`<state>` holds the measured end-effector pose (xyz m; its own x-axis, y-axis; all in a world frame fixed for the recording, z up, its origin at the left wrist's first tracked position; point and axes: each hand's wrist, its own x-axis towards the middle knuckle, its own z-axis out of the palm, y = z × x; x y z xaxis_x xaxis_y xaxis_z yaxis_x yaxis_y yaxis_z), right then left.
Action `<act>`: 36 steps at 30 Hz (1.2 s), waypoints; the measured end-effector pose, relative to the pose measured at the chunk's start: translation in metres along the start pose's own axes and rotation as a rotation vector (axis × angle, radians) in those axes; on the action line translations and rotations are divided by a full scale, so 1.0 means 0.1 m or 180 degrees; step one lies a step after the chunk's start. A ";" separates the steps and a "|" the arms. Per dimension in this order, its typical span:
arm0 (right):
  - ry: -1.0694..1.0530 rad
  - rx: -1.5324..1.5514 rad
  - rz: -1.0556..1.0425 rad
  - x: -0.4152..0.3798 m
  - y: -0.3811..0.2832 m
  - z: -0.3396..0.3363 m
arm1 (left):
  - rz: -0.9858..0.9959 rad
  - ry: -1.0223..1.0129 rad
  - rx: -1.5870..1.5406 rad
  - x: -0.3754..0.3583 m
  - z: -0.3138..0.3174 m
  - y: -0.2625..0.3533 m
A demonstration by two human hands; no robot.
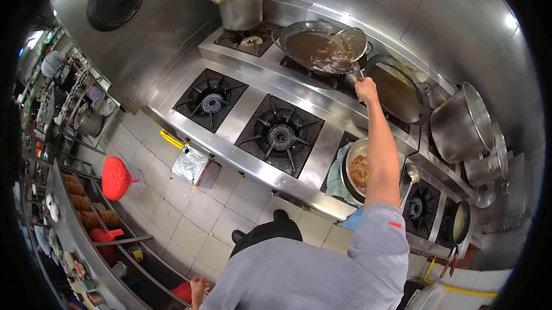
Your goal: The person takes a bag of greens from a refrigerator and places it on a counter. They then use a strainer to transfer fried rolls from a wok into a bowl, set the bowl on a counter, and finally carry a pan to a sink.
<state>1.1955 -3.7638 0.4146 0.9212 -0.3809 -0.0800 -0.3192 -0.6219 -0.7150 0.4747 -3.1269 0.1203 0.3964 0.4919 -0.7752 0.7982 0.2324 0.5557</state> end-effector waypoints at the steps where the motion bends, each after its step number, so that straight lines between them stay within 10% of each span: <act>1: -0.0108 0.0223 0.0033 0.07 0.01 0.06 | 0.0012 -0.0014 -0.0034 -0.06 0.03 -0.04; 9: -0.1061 0.1536 0.0442 0.06 -0.21 0.33 | -0.0184 0.0309 0.0195 -0.80 0.28 0.21; 24: -0.1389 0.2017 0.0161 -0.81 -0.24 0.25 | 0.0045 -0.0103 0.0085 0.04 -0.04 0.21; 36: 0.0817 -0.0311 -0.1182 -0.40 -0.13 -0.47 | 0.0151 -0.0187 0.0291 0.06 0.12 0.31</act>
<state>1.1527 -3.7724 0.4598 0.8962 -0.2696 0.3525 -0.0090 -0.8052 -0.5929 0.5072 -3.1274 0.1293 0.4586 0.4497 -0.7665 0.8149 0.1311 0.5645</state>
